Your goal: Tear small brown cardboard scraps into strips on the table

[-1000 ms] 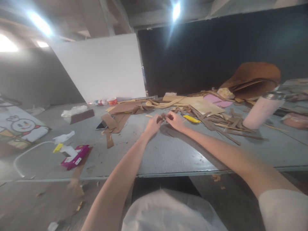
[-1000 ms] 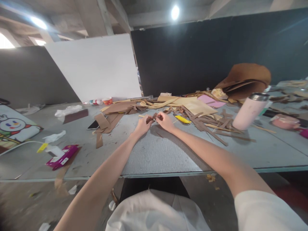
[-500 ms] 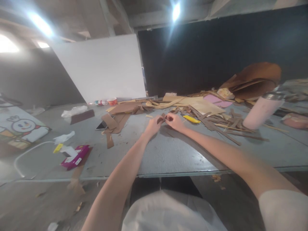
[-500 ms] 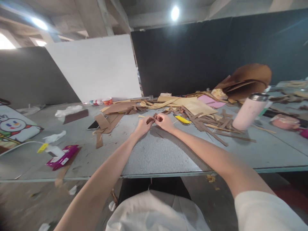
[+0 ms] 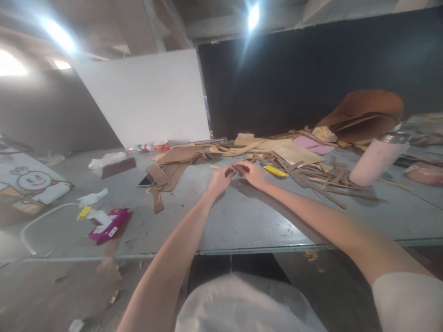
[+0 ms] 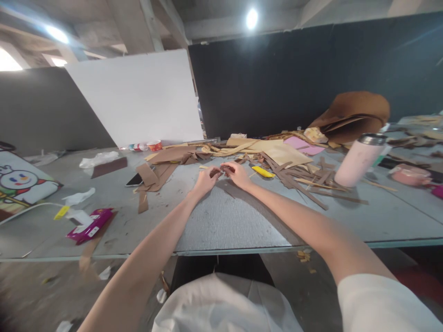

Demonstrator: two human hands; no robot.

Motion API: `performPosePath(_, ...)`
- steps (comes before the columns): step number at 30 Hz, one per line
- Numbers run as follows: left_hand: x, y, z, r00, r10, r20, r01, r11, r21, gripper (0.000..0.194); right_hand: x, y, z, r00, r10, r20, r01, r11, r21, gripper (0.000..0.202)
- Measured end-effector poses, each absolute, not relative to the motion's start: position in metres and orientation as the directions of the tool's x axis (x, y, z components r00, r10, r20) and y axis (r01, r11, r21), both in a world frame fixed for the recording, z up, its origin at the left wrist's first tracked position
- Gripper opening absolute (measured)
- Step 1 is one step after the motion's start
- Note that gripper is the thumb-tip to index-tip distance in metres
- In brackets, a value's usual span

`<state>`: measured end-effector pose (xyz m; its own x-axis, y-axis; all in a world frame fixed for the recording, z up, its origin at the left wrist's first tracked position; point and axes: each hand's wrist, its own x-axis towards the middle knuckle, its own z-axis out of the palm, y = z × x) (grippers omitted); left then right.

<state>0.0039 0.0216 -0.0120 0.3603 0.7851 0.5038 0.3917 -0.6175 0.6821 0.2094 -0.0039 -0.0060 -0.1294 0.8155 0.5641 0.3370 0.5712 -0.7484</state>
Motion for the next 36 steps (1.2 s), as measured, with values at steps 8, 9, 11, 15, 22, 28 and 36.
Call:
performPosePath(8, 0.005, 0.0229, -0.0128, 0.338, 0.783, 0.523, 0.39, -0.622, 0.679, 0.008, 0.2125, 0.0006, -0.0102, -0.143, 0.824, 0.548, 0.374, 0.557, -0.741, 0.036)
performPosePath(9, 0.0048, 0.0231, -0.0131, 0.337, 0.78, 0.527, 0.381, -0.625, 0.682, 0.008, 0.2125, 0.0003, -0.0103, -0.14, 0.827, 0.544, 0.382, 0.552, -0.741, 0.034)
performPosePath(11, 0.0044, 0.0237, -0.0139, 0.33, 0.782, 0.529, 0.377, -0.623, 0.685, 0.007, 0.2122, -0.0001, -0.0106, -0.102, 0.839, 0.534, 0.388, 0.528, -0.755, 0.031)
performPosePath(15, 0.0041, 0.0251, -0.0155, 0.298, 0.8, 0.521, 0.398, -0.6, 0.694, 0.008, 0.2125, 0.0001, -0.0109, 0.008, 0.856, 0.518, 0.396, 0.472, -0.787, 0.028)
performPosePath(22, 0.0051, 0.0244, -0.017, 0.316, 0.81, 0.495, 0.383, -0.586, 0.714, 0.009, 0.214, 0.0004, -0.0091, 0.006, 0.875, 0.485, 0.263, 0.466, -0.845, 0.03)
performPosePath(28, 0.0056, 0.0234, -0.017, 0.334, 0.81, 0.482, 0.375, -0.583, 0.721, 0.008, 0.2122, 0.0001, -0.009, -0.061, 0.857, 0.512, 0.287, 0.506, -0.813, 0.03)
performPosePath(36, 0.0058, 0.0215, -0.015, 0.343, 0.792, 0.505, 0.355, -0.607, 0.711, 0.008, 0.2132, 0.0008, -0.0107, -0.086, 0.841, 0.534, 0.298, 0.533, -0.792, 0.027)
